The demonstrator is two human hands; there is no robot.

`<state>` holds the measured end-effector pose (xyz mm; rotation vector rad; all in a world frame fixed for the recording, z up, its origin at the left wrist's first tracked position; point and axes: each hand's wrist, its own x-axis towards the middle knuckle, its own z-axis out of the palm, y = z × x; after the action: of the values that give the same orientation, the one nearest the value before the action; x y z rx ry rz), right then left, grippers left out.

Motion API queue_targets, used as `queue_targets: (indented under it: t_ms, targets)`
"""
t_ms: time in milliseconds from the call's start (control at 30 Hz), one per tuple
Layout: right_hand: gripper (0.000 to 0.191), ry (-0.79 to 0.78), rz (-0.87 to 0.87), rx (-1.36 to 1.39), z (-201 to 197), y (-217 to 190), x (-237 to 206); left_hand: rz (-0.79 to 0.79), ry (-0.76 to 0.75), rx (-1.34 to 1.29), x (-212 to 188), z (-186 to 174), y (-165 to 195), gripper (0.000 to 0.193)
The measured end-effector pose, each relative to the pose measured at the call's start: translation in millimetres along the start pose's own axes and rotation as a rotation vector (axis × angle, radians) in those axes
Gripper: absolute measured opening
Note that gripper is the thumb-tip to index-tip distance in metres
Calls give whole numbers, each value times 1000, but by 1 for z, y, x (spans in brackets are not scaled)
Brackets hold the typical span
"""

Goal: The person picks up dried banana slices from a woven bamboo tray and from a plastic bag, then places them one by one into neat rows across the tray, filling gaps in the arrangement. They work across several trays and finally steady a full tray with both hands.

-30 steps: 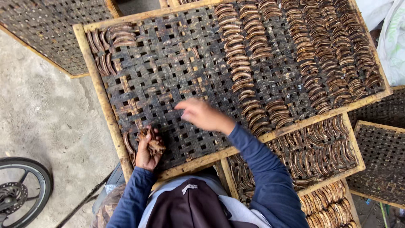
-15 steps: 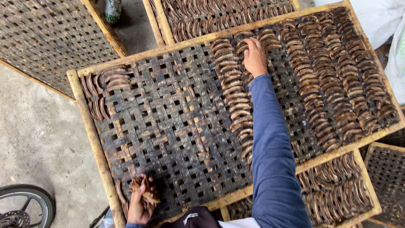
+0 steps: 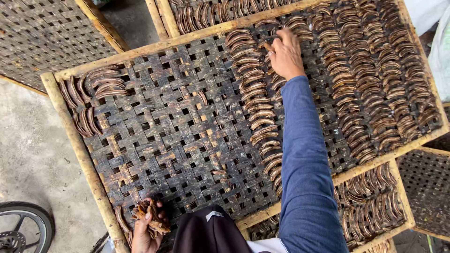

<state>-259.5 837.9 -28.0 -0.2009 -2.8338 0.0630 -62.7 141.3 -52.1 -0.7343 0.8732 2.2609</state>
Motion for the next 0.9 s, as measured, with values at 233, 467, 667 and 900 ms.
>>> queue_targets:
  t_ms: [233, 467, 667, 900]
  targets:
    - [48, -209, 150, 177, -39, -15, -42, 5, -54, 21, -11, 12, 4, 53]
    - [37, -156, 92, 59, -39, -4, -75, 38, -80, 52, -23, 17, 3, 52]
    - [42, -448, 196, 14, -56, -12, -103, 55, -84, 47, -28, 17, 3, 51]
    - [47, -317, 118, 30, -78, -31, -129, 54, -88, 74, -33, 14, 4, 49]
